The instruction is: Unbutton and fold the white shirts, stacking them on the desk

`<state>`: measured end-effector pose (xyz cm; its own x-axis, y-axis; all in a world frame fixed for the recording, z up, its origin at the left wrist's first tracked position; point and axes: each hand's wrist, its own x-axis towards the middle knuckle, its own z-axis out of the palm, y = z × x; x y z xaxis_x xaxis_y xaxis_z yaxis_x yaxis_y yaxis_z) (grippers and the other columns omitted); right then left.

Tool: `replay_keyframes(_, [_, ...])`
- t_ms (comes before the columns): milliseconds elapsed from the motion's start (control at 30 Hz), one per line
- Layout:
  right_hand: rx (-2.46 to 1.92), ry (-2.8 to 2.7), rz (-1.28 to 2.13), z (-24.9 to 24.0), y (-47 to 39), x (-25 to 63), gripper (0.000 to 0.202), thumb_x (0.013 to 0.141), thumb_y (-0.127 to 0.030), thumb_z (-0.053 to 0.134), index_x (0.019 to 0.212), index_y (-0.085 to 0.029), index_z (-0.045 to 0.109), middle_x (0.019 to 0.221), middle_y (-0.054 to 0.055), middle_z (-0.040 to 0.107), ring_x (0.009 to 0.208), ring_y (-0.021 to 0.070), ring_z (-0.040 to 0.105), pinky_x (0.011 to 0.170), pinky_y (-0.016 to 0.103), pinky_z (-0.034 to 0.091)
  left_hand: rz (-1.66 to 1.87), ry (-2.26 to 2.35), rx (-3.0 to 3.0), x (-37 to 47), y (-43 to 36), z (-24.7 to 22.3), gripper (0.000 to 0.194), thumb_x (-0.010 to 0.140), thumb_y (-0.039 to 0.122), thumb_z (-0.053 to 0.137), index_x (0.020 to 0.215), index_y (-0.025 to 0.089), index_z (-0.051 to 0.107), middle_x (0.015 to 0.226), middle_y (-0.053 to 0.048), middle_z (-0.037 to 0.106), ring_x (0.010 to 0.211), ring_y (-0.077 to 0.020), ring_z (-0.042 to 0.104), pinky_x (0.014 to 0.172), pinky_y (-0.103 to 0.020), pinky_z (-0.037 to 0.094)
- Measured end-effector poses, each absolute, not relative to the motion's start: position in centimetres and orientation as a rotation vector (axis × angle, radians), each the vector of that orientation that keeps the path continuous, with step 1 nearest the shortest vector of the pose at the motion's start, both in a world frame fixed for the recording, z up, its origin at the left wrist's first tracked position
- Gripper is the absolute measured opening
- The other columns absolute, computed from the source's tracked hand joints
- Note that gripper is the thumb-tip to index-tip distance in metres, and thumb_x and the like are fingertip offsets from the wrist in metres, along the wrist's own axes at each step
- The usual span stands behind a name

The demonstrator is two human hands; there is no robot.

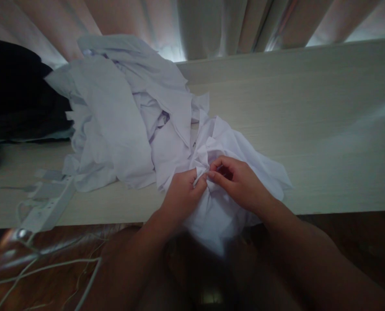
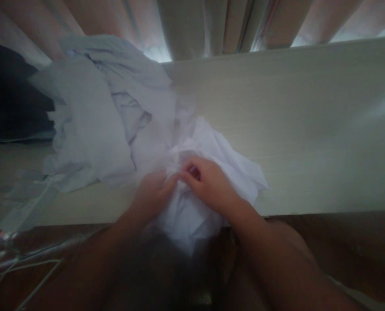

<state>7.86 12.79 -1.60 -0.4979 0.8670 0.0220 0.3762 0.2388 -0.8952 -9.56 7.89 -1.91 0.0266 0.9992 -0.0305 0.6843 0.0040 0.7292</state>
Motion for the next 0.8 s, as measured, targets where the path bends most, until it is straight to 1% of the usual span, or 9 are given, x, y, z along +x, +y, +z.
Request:
replay_keyframes(167, [-1.053, -1.915, 1.353, -2.1, 13.1, 8.2, 0.012, 0.091, -0.031, 0.065, 0.085, -0.02, 0.063, 0.083, 0.001, 0.064, 0.077, 0.016, 0.057, 0.07, 0.028, 0.043, 0.753, 1.651, 1.554, -9.5, 8.0, -1.5, 0.036, 0.096, 0.036, 0.048, 0.071, 0.016, 0.065, 0.07, 0.0, 0.067, 0.066, -0.0154, 0.057, 0.06, -0.025, 0.041])
replay_keyframes(233, [-1.028, -1.851, 1.412, -2.3, 13.3, 8.2, 0.013, 0.09, -0.032, 0.067, 0.085, -0.021, 0.063, 0.082, 0.0, 0.063, 0.075, 0.0153, 0.056, 0.068, 0.027, 0.042, 0.771, 1.623, 1.492, -9.7, 8.2, -1.3, 0.034, 0.095, 0.037, 0.051, 0.074, 0.016, 0.068, 0.073, 0.0, 0.069, 0.068, -0.0157, 0.059, 0.06, -0.024, 0.043])
replay_keyframes(333, [-0.999, -1.7, 1.529, -2.5, 13.4, 8.2, 0.017, 0.086, -0.035, 0.072, 0.088, -0.021, 0.062, 0.081, -0.001, 0.062, 0.07, 0.0135, 0.054, 0.063, 0.026, 0.041, 0.773, 1.588, 1.434, -10.1, 8.3, -1.2, 0.033, 0.092, 0.042, 0.058, 0.08, 0.015, 0.072, 0.077, -0.001, 0.071, 0.07, -0.0163, 0.061, 0.06, -0.024, 0.044])
replay_keyframes(433, [-0.995, -1.63, 1.687, -2.6, 13.6, 8.5, 0.021, 0.083, -0.036, 0.075, 0.093, -0.021, 0.063, 0.084, 0.0, 0.064, 0.071, 0.0135, 0.057, 0.064, 0.026, 0.044, 0.786, 1.556, 1.405, -10.3, 8.3, -1.1, 0.032, 0.088, 0.046, 0.064, 0.089, 0.016, 0.074, 0.081, -0.002, 0.073, 0.074, -0.017, 0.063, 0.063, -0.024, 0.046])
replay_keyframes(533, [-1.046, -1.729, 1.738, -2.6, 13.7, 8.8, 0.02, 0.083, -0.037, 0.074, 0.091, -0.02, 0.066, 0.08, 0.0, 0.065, 0.071, 0.0145, 0.057, 0.064, 0.026, 0.044, 0.802, 1.552, 1.373, -10.4, 8.3, -1.1, 0.033, 0.086, 0.047, 0.066, 0.09, 0.015, 0.074, 0.083, -0.003, 0.074, 0.075, -0.0181, 0.064, 0.064, -0.024, 0.048])
replay_keyframes(667, [-1.091, -1.836, 1.632, -2.5, 13.6, 9.0, 0.02, 0.085, -0.039, 0.071, 0.082, -0.019, 0.065, 0.071, -0.001, 0.06, 0.066, 0.0138, 0.053, 0.059, 0.026, 0.039, 0.86, 1.6, 1.298, -10.5, 8.4, -1.2, 0.035, 0.089, 0.048, 0.06, 0.091, 0.016, 0.073, 0.083, -0.003, 0.072, 0.075, -0.0178, 0.063, 0.064, -0.025, 0.048])
replay_keyframes(800, [-1.09, -1.886, 1.54, -2.3, 13.5, 9.0, 0.022, 0.084, -0.033, 0.07, 0.073, -0.02, 0.058, 0.068, -0.002, 0.055, 0.064, 0.0131, 0.049, 0.058, 0.026, 0.036, 0.914, 1.595, 1.21, -10.5, 8.3, -1.4, 0.031, 0.087, 0.046, 0.063, 0.079, 0.016, 0.07, 0.077, -0.001, 0.069, 0.068, -0.015, 0.059, 0.061, -0.024, 0.046])
